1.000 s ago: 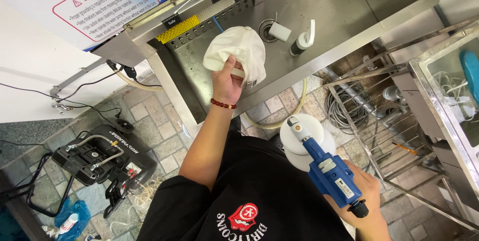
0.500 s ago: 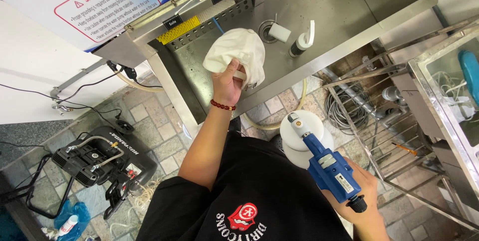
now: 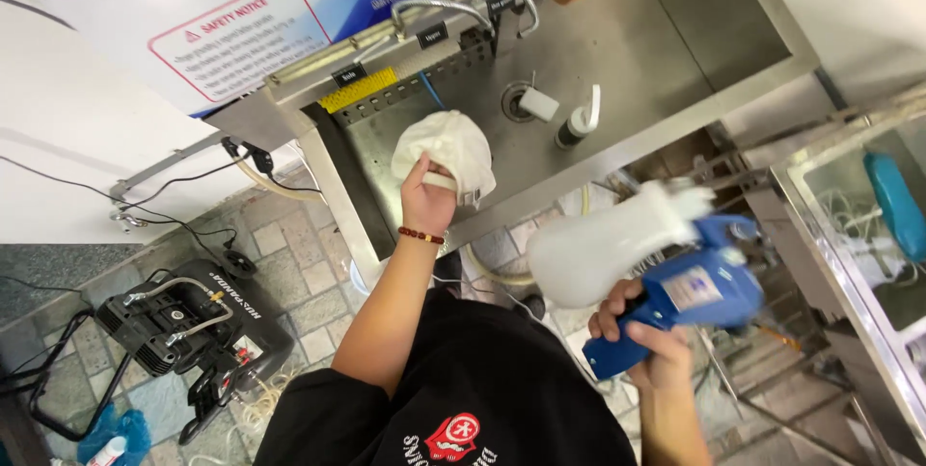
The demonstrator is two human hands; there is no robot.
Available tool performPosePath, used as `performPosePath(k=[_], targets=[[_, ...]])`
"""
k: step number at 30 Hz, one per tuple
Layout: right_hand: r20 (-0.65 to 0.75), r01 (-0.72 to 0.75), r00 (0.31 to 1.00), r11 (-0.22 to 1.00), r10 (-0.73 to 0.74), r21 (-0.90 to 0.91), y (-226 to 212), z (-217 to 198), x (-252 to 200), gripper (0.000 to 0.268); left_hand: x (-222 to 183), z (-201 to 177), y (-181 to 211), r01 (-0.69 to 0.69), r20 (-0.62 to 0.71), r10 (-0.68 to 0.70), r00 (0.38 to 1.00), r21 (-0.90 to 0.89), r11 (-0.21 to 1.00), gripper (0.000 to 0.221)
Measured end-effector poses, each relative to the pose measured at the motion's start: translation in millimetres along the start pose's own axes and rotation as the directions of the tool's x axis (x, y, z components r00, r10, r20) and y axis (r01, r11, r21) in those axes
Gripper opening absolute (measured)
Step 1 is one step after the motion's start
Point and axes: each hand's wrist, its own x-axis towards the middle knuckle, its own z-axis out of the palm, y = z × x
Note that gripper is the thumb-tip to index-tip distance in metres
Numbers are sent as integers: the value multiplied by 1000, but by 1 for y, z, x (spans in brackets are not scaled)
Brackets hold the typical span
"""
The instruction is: Cleaning a white cap with a spray gun at a specialized cleaning station.
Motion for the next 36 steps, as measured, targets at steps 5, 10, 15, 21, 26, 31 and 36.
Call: performPosePath(k=[5,10,15,21,26,31,36], targets=[[-172,-145,973,988,153,58,40,-28,21,48,-33,63,18,-55,-81,48,996,-81,995,29],[-107,-257,964,954,242,-155,43,-24,23,44,-48,61,28,-115,-62,110,992,-70,991,41],[-213,-363,931,679,298,-638,28,-18,7,42,-25,5,29,-209,-41,208,977,-36,977,39],[73,-16,942,263,327,-965,1,25,-19,35,-30,17,15,-288,7,288,958,-36,957,31],[150,103,928,154,341,-983,-7,14,-33,35,-52,54,5,-281,-4,282,960,-88,956,29],[214,148,940,250,265,-957,-26,36,-40,37,-46,34,-5,-239,55,254,966,-196,951,22],[269,236,947,191,174,-953,-27,38,-49,37,-39,39,-15,-186,77,204,976,-202,962,19]])
